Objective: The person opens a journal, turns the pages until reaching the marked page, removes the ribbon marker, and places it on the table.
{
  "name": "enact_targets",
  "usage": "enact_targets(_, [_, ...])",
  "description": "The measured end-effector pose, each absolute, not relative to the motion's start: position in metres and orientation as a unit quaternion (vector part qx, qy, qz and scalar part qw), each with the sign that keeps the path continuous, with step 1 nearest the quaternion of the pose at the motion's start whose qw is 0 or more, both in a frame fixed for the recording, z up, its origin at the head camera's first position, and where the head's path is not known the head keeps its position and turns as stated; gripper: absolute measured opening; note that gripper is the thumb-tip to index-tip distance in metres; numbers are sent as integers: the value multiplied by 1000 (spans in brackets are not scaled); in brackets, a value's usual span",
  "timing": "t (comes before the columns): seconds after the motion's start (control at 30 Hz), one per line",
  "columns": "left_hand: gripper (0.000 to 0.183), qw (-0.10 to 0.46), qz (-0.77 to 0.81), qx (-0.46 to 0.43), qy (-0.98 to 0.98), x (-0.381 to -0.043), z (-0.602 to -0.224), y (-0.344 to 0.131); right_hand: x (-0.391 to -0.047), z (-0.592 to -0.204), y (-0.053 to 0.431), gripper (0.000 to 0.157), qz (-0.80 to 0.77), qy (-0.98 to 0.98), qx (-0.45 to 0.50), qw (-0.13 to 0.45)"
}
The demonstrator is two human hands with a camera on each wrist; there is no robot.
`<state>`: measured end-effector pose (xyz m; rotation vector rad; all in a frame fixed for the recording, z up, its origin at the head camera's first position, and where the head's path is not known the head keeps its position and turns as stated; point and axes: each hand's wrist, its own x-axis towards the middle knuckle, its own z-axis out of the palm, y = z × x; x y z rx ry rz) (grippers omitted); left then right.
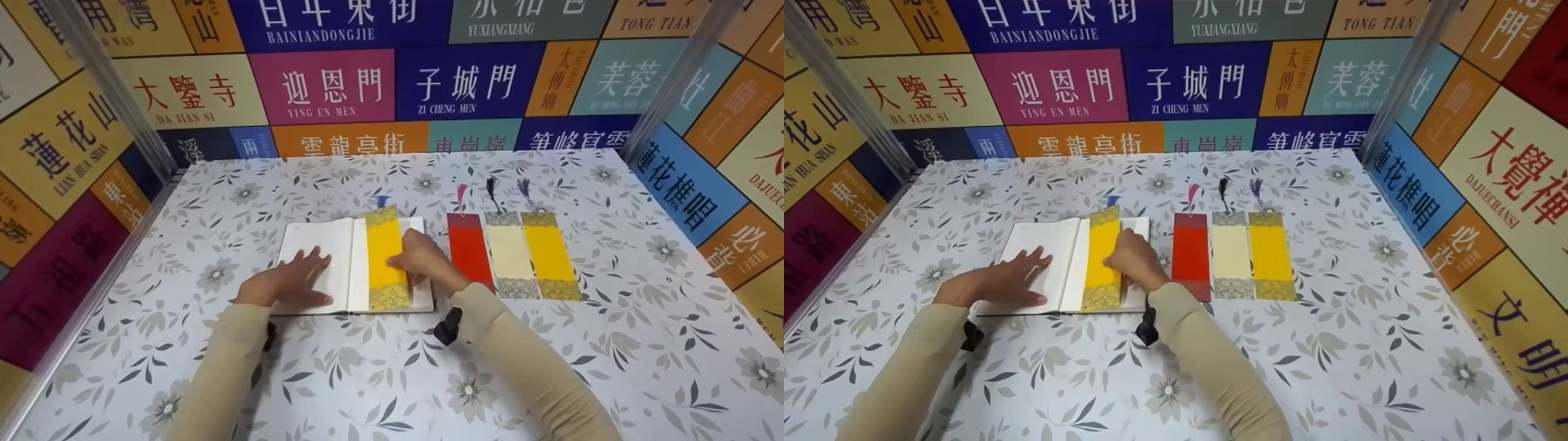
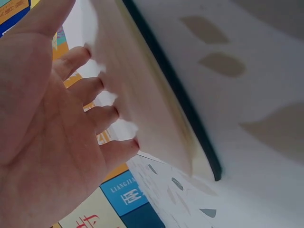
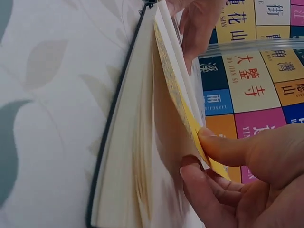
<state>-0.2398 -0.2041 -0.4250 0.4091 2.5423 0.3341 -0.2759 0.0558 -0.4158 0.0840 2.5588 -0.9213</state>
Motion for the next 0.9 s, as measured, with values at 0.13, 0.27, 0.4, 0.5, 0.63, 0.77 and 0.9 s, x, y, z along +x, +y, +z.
enact_targets(0.13, [93,267,136,158,941,-241,-425,-205,-278,-407,75,44,-347,919,-5,188])
enact_targets(0.27, [93,264,159,165,937,-242,-426,-205,-280,-398,91,50,-355,920,-25,165])
enact_targets(0.4, [91,260,155,167,938,-241,-426,-206,-285,-386,109,57,-355,920,-19,165])
enact_targets(0.5, [91,259,154,167,939,-240,-425,-207,-291,-377,127,63,-375,910,-12,176])
enact_targets(0.63, [91,261,158,155,940,-239,-425,-206,-300,-365,160,67,-402,898,-1,178])
enact_targets(0.77, [91,261,153,152,941,-238,-425,-206,-306,-356,195,66,-416,900,14,130])
enact_targets(0.9, [91,261,159,154,940,-238,-425,-206,-308,-349,227,57,-427,899,71,66])
